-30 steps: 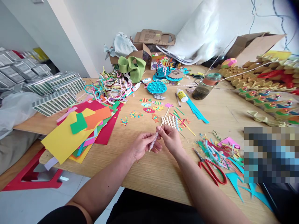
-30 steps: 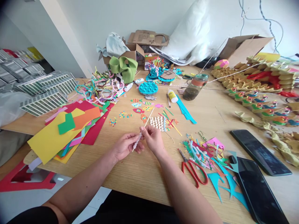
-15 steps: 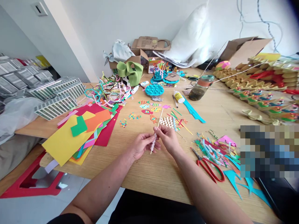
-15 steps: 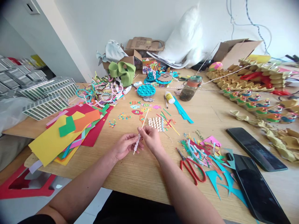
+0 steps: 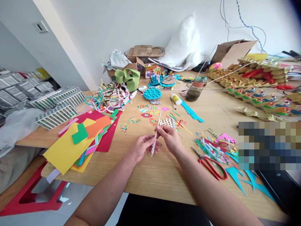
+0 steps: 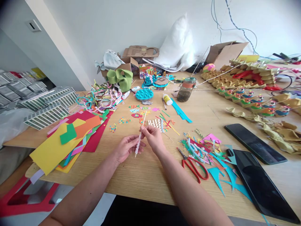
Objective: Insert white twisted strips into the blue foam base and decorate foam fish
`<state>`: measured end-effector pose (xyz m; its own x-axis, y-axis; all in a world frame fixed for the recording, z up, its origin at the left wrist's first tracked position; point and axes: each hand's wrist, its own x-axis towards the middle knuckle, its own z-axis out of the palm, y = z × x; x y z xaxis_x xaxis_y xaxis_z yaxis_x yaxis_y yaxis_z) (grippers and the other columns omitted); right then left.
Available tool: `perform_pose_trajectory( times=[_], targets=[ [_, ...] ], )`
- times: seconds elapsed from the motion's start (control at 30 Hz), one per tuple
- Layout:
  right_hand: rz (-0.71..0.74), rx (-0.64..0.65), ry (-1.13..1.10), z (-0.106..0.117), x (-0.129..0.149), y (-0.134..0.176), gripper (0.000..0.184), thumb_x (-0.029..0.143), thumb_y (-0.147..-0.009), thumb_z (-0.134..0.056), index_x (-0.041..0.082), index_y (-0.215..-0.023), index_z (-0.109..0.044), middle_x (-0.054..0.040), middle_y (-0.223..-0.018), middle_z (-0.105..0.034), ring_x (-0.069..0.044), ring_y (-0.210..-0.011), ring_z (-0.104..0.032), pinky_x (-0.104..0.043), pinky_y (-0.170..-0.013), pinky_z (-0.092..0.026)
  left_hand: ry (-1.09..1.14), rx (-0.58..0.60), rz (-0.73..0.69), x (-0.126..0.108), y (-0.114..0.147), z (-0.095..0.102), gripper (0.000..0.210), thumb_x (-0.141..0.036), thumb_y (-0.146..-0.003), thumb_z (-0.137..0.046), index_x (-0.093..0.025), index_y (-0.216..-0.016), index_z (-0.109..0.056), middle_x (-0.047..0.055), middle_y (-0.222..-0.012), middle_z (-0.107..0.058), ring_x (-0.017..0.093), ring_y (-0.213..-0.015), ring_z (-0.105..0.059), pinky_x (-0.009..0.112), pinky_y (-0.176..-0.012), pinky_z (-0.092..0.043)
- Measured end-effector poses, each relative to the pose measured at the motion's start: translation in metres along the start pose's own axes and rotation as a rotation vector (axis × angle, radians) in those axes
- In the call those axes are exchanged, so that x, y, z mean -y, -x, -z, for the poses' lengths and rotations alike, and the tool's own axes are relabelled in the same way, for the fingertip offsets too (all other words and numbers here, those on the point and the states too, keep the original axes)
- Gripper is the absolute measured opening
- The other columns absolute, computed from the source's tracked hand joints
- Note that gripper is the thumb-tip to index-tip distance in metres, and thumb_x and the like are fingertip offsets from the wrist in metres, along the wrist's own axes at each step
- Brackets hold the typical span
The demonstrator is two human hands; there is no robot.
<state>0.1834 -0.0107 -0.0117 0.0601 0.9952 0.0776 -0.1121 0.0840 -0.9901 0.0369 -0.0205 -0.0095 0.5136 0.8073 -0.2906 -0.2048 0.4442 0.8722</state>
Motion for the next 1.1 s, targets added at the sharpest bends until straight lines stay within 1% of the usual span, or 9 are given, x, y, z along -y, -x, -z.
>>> perform_pose_trajectory(
  times=[0.17,0.33,0.47,0.6,0.7,0.8,0.9,1.0,1.1],
  targets=[
    [0.018,0.024,0.070,-0.002,0.001,0.002,0.041,0.056,-0.072,-0.064,0.016,-0.066,-0.059,0.0001,-0.055,-0.057,-0.012,-0.053,-0.052,-0.025,-0.053,-0.041,-0.019,-0.044,-0.051,0.002,-0.002,0.000,0.044,-0.044,-0.064,-0.075,-0.010,-0.089,-0.065,0.007,-0.071,-0.070,0.014,-0.056,-0.064,0.025,-0.056,-0.050],
    [0.034,0.104,0.123,-0.001,0.002,0.001,0.042,0.058,-0.073,-0.061,0.016,-0.068,-0.059,-0.0016,-0.061,-0.059,-0.013,-0.058,-0.054,-0.025,-0.056,-0.042,-0.024,-0.101,-0.117,0.004,-0.004,0.003,0.040,-0.044,-0.064,-0.075,-0.009,-0.082,-0.066,0.005,-0.064,-0.068,0.012,-0.055,-0.062,0.024,-0.057,-0.050],
    [0.056,0.149,0.295,-0.001,0.001,0.001,0.037,0.052,-0.075,-0.061,0.017,-0.066,-0.058,-0.0026,-0.061,-0.059,-0.014,-0.057,-0.052,-0.026,-0.054,-0.040,-0.076,-0.141,-0.148,0.004,-0.004,0.004,0.037,-0.045,-0.065,-0.073,-0.010,-0.076,-0.065,0.004,-0.062,-0.066,0.012,-0.053,-0.060,0.023,-0.055,-0.049],
    [0.229,0.101,0.599,-0.005,-0.001,0.005,0.028,0.036,-0.084,-0.052,0.018,-0.062,-0.053,-0.0034,-0.062,-0.057,-0.014,-0.060,-0.051,-0.027,-0.059,-0.038,-0.180,-0.185,-0.222,0.008,-0.006,0.006,0.034,-0.045,-0.067,-0.072,-0.012,-0.072,-0.064,0.001,-0.057,-0.063,0.010,-0.050,-0.057,0.021,-0.051,-0.045],
    [0.333,0.055,0.705,-0.008,-0.002,0.007,0.027,0.030,-0.085,-0.050,0.019,-0.059,-0.050,-0.0035,-0.063,-0.056,-0.015,-0.063,-0.050,-0.028,-0.062,-0.038,-0.247,-0.202,-0.274,0.011,-0.008,0.007,0.033,-0.045,-0.068,-0.071,-0.013,-0.066,-0.062,0.000,-0.054,-0.061,0.009,-0.048,-0.055,0.020,-0.048,-0.042],
    [0.219,0.065,0.567,-0.008,-0.002,0.006,0.031,0.036,-0.085,-0.051,0.019,-0.058,-0.049,-0.0018,-0.057,-0.055,-0.013,-0.057,-0.050,-0.027,-0.058,-0.038,-0.177,-0.188,-0.230,0.010,-0.007,0.005,0.033,-0.044,-0.068,-0.071,-0.012,-0.069,-0.063,0.002,-0.057,-0.064,0.010,-0.051,-0.057,0.021,-0.052,-0.046],
    [0.086,0.086,0.377,-0.005,-0.002,0.003,0.037,0.049,-0.081,-0.055,0.019,-0.058,-0.049,-0.0001,-0.052,-0.054,-0.012,-0.051,-0.048,-0.025,-0.052,-0.037,-0.064,-0.106,-0.128,0.005,-0.005,0.004,0.036,-0.044,-0.067,-0.072,-0.011,-0.078,-0.065,0.004,-0.063,-0.067,0.013,-0.056,-0.061,0.024,-0.057,-0.049],
    [0.045,0.108,0.254,-0.001,-0.002,0.000,0.042,0.056,-0.077,-0.057,0.018,-0.059,-0.052,-0.0010,-0.055,-0.056,-0.012,-0.052,-0.050,-0.026,-0.052,-0.039,-0.018,-0.014,-0.040,0.003,-0.003,0.004,0.041,-0.042,-0.063,-0.076,-0.009,-0.085,-0.065,0.006,-0.067,-0.069,0.013,-0.057,-0.063,0.025,-0.058,-0.050],
    [0.028,0.091,0.189,0.001,-0.003,-0.001,0.044,0.059,-0.075,-0.057,0.017,-0.062,-0.056,-0.0007,-0.056,-0.055,-0.012,-0.052,-0.048,-0.026,-0.052,-0.038,-0.012,0.009,0.004,0.004,-0.003,0.006,0.042,-0.039,-0.061,-0.078,-0.008,-0.087,-0.065,0.007,-0.067,-0.069,0.013,-0.056,-0.063,0.025,-0.058,-0.049]
  ],
)
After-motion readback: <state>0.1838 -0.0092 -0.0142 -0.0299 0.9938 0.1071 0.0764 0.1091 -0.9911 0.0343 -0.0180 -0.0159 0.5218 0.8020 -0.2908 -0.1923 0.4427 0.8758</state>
